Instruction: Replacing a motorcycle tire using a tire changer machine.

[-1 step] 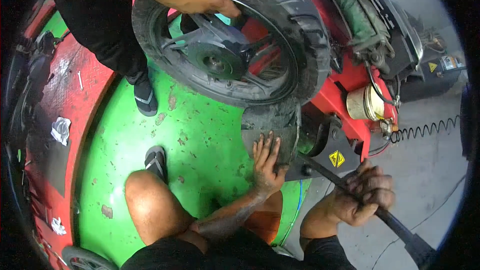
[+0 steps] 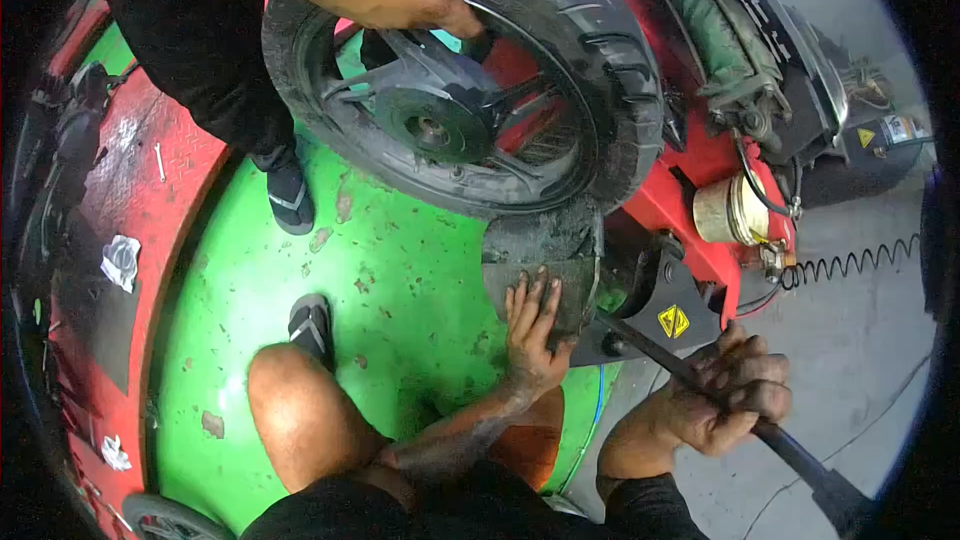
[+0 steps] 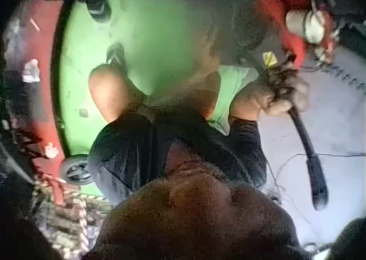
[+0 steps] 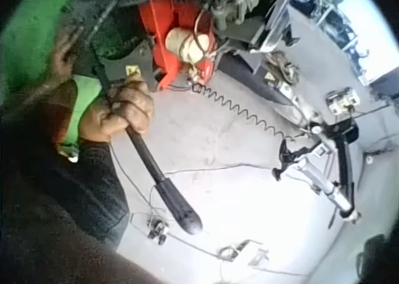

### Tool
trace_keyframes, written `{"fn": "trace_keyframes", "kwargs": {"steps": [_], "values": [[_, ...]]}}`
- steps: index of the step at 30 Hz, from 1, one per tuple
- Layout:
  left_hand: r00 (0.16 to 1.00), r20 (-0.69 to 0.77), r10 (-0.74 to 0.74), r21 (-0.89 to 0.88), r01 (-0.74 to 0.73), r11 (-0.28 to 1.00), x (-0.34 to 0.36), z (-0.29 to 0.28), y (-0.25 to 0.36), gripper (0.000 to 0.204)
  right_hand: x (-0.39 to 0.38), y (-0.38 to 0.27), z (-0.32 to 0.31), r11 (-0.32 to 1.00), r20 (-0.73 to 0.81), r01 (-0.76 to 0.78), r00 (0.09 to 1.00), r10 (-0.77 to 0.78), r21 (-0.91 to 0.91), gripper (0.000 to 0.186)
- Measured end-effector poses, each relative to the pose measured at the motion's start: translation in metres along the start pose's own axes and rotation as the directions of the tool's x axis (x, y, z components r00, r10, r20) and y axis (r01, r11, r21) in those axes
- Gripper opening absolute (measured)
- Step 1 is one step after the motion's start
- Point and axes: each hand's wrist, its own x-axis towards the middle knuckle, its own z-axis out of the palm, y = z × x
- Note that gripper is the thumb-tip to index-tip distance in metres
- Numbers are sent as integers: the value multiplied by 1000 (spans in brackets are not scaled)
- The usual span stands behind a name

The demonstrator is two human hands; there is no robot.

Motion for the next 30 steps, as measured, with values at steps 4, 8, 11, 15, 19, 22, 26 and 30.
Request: {"fn": "trace_keyframes", "kwargs": {"steps": [4,8,11,15,19,22,26,30], "values": [[998,49,-29,4,29,1000,0,-2,12,69,15,4,21,995,-241,-50,970,27,-88,23],[999,47,-19,-18,20,1000,2,-3,13,73,14,2,10,999,-175,-39,984,39,6,22],[998,26,-51,1,51,999,9,0,13,72,18,1,15,997,-135,-67,989,60,-48,22],[999,13,-52,2,52,999,4,1,10,71,16,-2,13,999,-64,-49,997,48,-17,22],[999,17,-35,-22,36,999,3,-2,10,71,11,-3,10,1000,-72,14,997,-14,0,25],[999,33,-14,-32,15,999,4,-6,7,70,17,5,11,999,-27,34,999,-33,35,28],[997,68,-47,-47,50,998,7,-6,11,70,19,5,16,999,-77,-32,996,33,21,28],[999,17,-27,-81,28,996,9,3,10,71,24,5,11,1000,47,4,999,-5,21,28]]}}
